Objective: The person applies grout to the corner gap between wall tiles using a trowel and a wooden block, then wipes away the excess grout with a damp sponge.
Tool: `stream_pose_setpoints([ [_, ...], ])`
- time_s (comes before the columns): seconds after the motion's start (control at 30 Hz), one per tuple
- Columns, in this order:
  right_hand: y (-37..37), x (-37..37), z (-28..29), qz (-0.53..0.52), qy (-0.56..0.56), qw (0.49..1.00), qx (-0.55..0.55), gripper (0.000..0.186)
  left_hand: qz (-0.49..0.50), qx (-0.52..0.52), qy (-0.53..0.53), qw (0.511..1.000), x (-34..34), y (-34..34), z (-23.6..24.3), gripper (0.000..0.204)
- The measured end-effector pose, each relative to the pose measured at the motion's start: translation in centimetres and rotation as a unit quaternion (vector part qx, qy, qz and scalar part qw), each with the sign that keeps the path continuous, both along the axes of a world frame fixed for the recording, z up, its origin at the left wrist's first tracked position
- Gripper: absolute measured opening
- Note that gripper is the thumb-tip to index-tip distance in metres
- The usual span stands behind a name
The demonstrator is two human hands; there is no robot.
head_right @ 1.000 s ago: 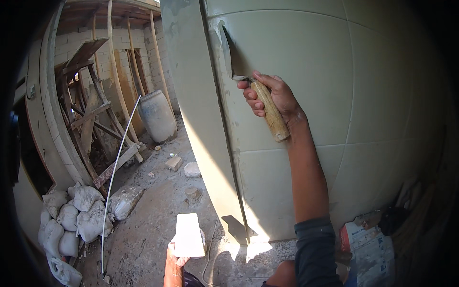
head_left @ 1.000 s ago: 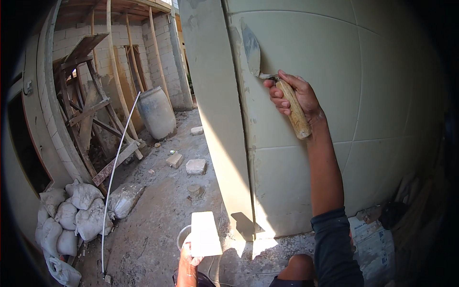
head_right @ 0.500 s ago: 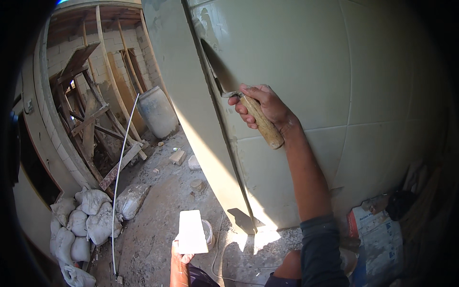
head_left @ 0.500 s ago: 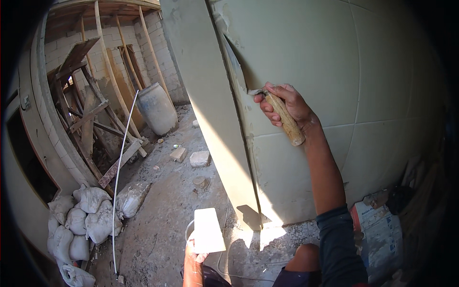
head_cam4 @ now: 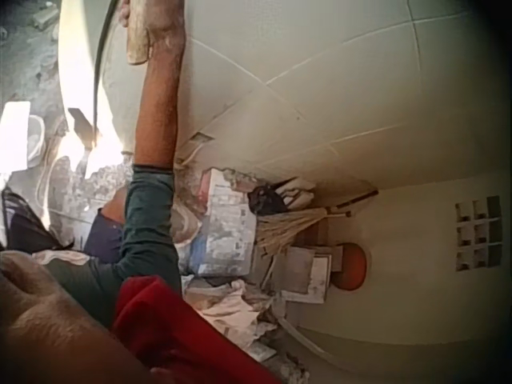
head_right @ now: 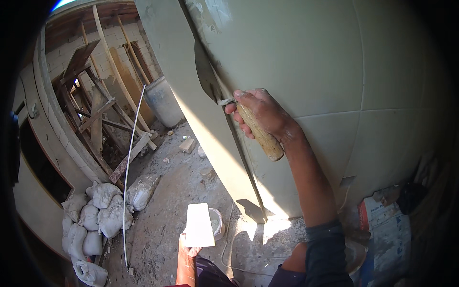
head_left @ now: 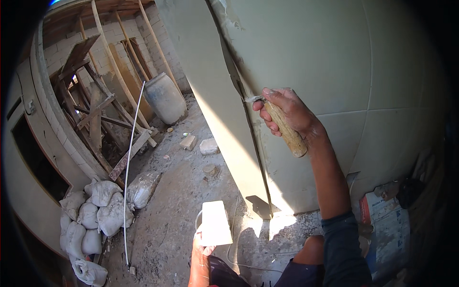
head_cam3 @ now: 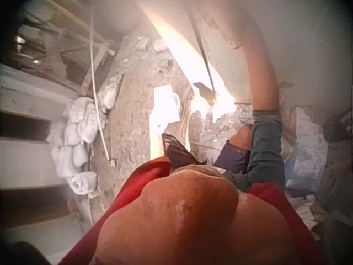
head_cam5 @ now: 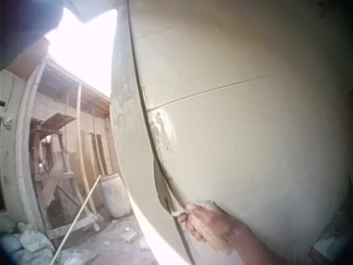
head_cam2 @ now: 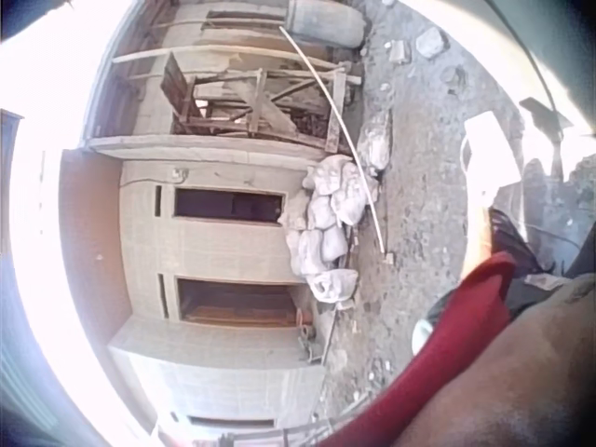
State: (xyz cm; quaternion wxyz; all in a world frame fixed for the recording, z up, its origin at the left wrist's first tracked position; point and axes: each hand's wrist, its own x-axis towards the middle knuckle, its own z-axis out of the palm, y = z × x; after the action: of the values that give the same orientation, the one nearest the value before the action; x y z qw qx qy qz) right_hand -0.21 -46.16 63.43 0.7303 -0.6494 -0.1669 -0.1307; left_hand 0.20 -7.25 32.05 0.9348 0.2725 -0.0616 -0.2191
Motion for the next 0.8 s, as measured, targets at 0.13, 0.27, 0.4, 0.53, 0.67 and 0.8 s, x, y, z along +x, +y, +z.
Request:
stream_pose_setpoints([
  [0.13,0.8,-1.0,-4.9,0.0,0.046,0.999,-0.026,0.042,0.0,-0.002,0.004,1.0,-0.3,-0.5,0.1,0.038],
  [0.27,1.8,-2.5,-9.8,-0.002,0.102,0.995,0.017,0.041,-0.017,0.017,0.012,1.0,-0.6,-1.8,0.7,0.033],
  [0.4,1.9,-4.1,-9.6,0.002,0.074,0.996,0.043,0.041,-0.031,0.005,-0.022,0.999,-0.9,-2.6,1.5,0.03],
  [0.53,1.2,-3.2,-3.4,-0.011,0.017,0.999,0.038,0.04,-0.021,0.031,0.014,0.999,-1.0,-2.7,1.8,0.032],
  [0.67,0.6,-1.5,2.9,-0.008,-0.025,1.0,0.015,0.038,-0.018,0.017,0.039,0.999,-0.8,-2.2,0.9,0.033],
  [0.8,1.3,-2.3,1.8,-0.027,0.056,0.998,-0.033,0.037,-0.019,-0.005,0.004,1.0,-0.6,-1.6,-0.4,0.035],
])
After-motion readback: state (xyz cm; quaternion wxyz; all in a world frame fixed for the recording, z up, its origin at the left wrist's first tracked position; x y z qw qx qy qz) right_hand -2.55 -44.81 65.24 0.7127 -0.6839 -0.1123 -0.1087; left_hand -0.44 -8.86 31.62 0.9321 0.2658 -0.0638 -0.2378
